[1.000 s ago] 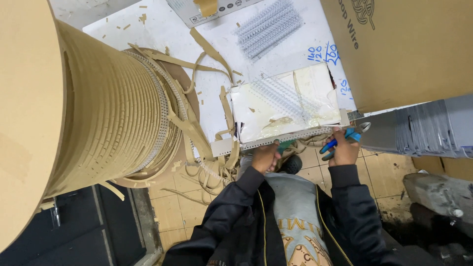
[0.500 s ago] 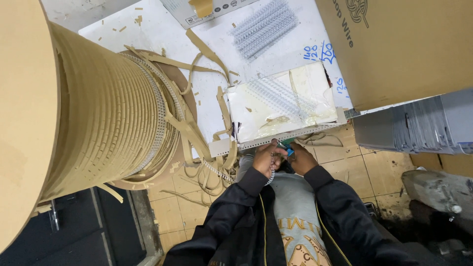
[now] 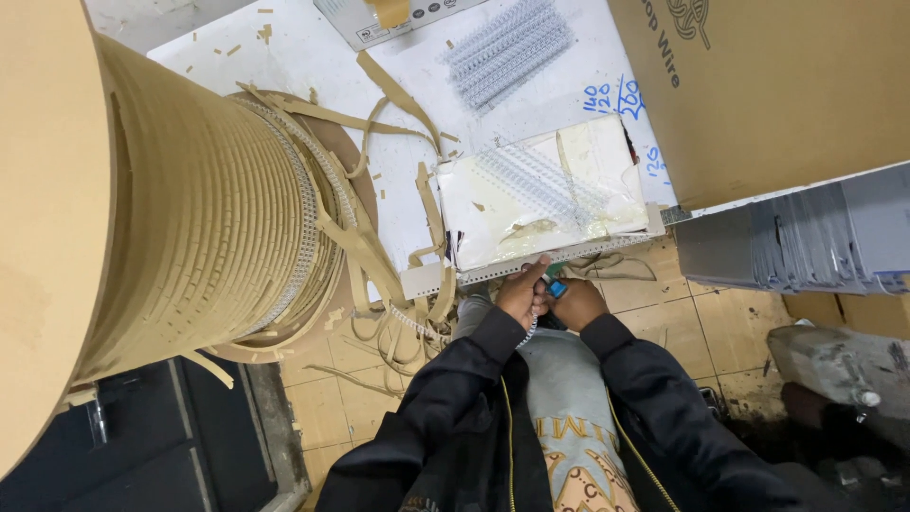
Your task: The person cuts a segment of white double-loop binding wire using pliers and then wraps a bundle of the wires with paper tape.
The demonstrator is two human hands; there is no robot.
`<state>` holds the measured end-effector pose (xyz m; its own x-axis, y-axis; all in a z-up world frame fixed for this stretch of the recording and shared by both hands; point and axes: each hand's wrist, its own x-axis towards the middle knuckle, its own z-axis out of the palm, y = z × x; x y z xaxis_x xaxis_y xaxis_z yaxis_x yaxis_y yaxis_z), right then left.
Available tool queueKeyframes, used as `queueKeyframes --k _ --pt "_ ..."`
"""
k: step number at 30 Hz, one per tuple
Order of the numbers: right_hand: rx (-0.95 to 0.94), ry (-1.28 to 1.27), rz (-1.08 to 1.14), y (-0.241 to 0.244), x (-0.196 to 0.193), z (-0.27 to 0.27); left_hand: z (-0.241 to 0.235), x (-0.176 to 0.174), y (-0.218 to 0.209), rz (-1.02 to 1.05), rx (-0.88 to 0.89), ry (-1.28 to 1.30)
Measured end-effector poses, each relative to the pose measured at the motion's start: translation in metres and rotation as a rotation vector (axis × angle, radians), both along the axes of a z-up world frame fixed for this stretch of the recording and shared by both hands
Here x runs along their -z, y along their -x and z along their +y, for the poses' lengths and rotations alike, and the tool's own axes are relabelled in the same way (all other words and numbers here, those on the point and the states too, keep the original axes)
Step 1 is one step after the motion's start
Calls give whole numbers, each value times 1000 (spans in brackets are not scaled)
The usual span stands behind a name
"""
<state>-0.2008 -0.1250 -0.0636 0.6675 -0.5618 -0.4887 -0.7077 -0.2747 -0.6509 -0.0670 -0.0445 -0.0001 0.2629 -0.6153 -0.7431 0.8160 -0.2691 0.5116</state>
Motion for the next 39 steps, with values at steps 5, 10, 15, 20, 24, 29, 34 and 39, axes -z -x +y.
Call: queueKeyframes --k 5,10,15,20,24,29,34,39 --pt "466 -216 -299 22 3 -1 1 -27 -3 127 -73 17" --pt "1283 -481 -738 16 -42 -30 3 8 -3 180 -84 81" --pt "1495 -756 -863 28 -27 -75 -1 32 -1 248 -145 117" --pt "1443 -779 -792 34 -29 -74 4 41 -4 275 -105 124" --pt "1322 -564 -731 37 -76 -52 17 18 -5 152 54 76" --pt "1034 -384 -701 47 -110 -29 52 -110 -16 -305 106 110" --pt "721 -250 -691 18 -163 -10 41 -166 -80 -808 120 174" --pt "553 22 -642 -22 -203 -11 -21 -151 -145 -998 243 -126"
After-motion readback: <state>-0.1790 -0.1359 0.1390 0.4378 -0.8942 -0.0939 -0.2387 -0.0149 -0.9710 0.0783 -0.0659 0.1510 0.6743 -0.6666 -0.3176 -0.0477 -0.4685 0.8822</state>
